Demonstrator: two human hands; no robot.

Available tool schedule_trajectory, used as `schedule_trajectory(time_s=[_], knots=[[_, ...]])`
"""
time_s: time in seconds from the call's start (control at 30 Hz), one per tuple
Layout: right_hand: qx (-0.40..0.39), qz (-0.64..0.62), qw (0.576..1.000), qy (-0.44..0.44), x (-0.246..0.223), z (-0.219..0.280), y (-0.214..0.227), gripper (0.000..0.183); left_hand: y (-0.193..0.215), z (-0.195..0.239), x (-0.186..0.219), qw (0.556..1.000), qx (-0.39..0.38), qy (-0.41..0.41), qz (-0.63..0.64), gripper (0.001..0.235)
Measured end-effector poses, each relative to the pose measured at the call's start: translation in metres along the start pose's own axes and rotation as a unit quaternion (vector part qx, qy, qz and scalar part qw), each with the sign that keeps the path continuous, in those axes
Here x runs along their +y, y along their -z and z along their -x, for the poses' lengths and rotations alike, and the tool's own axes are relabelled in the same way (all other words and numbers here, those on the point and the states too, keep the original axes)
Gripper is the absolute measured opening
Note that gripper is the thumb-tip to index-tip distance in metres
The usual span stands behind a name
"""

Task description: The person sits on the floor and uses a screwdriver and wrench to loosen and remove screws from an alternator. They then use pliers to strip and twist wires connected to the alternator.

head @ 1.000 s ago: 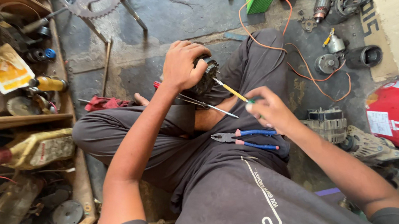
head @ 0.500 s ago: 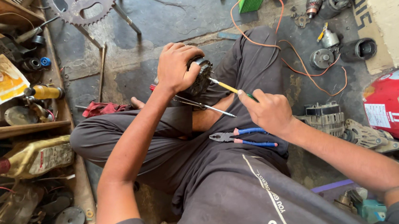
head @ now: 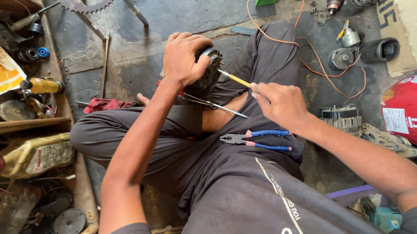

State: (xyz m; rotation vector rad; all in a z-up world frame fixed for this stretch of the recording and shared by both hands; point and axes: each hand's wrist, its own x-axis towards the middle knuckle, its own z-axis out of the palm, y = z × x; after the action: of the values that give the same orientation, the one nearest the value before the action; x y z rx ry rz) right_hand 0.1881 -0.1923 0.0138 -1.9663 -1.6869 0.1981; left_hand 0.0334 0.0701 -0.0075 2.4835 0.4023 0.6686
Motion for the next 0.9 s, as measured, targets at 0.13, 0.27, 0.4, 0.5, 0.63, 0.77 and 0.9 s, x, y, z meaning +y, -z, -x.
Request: schedule_trajectory(time_s=[0.13, 0.27, 0.4, 0.5, 0.63, 0.77, 0.9], knots=[[-0.075, -0.153, 0.97, -0.173, 0.017, -0.003, -0.008, 0.017, 0.0, 0.001, -0.001, 1.0, 0.0, -0.007, 0.001, 0.034], [-0.121, -0.408, 0.857, -0.291, 0.032, -0.008, -0.013, 0.021, -0.001, -0.004, -0.004, 1.0, 0.005, -0.02, 0.008, 0.035], [-0.208, -0.476, 0.698, -0.492, 0.031, -0.015, -0.012, 0.025, 0.004, 0.001, -0.001, 1.0, -0.012, 0.015, -0.003, 0.031], [-0.175, -0.523, 0.69, -0.468, 0.023, -0.013, -0.004, 0.026, 0.005, -0.004, 0.0, 0.999, -0.03, 0.028, 0.003, 0.034], [-0.092, -0.304, 0.924, -0.215, 0.009, -0.004, 0.009, 0.03, 0.009, -0.017, -0.016, 0.99, -0.135, 0.015, -0.031, 0.037], [-0.02, 0.021, 0.999, 0.038, -0.004, -0.001, 0.026, 0.032, 0.019, -0.032, -0.033, 0.963, -0.249, -0.093, -0.033, 0.058], [-0.049, 0.083, 0.995, -0.003, 0.0, -0.013, 0.024, 0.037, 0.033, -0.052, -0.04, 0.92, -0.349, -0.171, 0.05, 0.11]])
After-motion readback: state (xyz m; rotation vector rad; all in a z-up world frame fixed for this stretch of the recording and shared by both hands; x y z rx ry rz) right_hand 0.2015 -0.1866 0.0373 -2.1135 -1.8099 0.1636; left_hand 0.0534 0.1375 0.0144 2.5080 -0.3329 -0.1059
